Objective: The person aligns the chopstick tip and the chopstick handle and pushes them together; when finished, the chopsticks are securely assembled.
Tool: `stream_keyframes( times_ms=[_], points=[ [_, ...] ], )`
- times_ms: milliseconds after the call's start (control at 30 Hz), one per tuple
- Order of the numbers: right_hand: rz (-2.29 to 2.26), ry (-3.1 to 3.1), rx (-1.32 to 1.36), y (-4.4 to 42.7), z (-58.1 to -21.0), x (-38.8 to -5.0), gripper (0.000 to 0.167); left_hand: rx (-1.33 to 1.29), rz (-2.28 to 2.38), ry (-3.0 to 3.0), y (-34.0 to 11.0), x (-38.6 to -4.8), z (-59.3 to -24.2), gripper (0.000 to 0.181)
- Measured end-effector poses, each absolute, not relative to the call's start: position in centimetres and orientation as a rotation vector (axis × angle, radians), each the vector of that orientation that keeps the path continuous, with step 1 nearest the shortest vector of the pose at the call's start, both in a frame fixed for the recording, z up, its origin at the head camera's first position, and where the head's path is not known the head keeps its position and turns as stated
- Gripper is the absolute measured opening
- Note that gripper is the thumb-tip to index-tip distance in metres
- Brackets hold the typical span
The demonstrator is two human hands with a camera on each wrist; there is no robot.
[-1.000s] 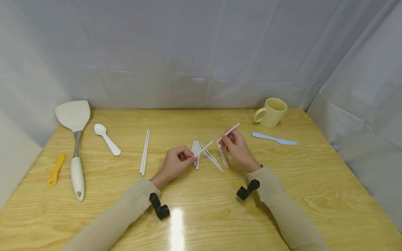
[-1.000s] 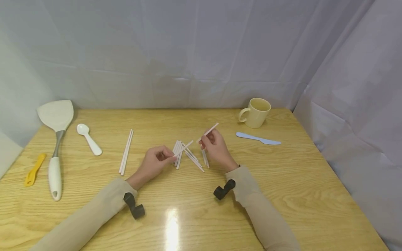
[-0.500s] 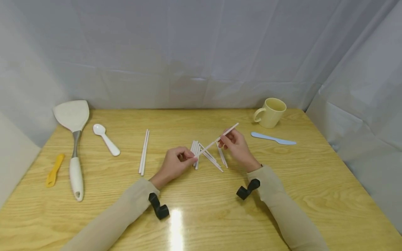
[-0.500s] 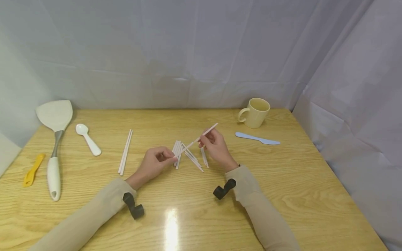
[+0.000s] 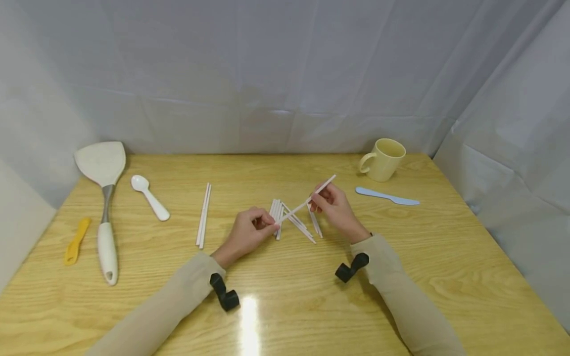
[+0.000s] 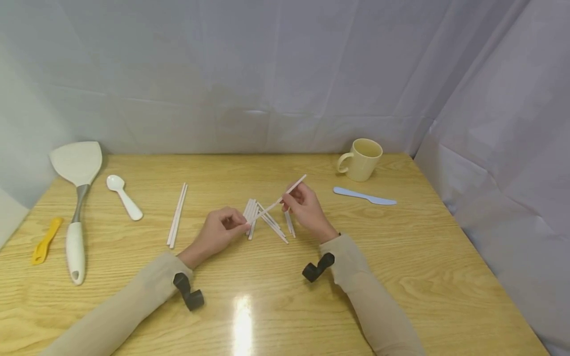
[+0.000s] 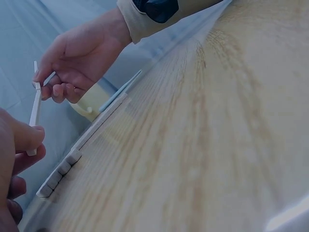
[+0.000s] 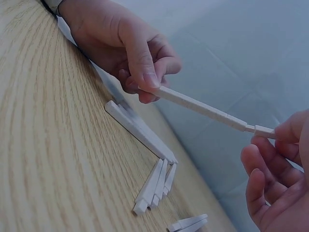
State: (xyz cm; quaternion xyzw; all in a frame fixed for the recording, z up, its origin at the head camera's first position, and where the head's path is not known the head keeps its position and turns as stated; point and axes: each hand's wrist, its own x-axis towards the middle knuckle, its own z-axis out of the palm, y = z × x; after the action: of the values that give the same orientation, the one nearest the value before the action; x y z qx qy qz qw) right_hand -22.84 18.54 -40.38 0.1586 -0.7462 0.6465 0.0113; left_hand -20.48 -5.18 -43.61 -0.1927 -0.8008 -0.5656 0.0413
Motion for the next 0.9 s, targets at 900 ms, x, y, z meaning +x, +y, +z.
stream_keyframes(
  times_ms=[900],
  points=[
    [2.176,-2.18,0.59,18.38,-40.62,-22.76,0.005,-0.812,-1.782,-2.331,-5.33,-20.53,-44.39,0.012]
  ],
)
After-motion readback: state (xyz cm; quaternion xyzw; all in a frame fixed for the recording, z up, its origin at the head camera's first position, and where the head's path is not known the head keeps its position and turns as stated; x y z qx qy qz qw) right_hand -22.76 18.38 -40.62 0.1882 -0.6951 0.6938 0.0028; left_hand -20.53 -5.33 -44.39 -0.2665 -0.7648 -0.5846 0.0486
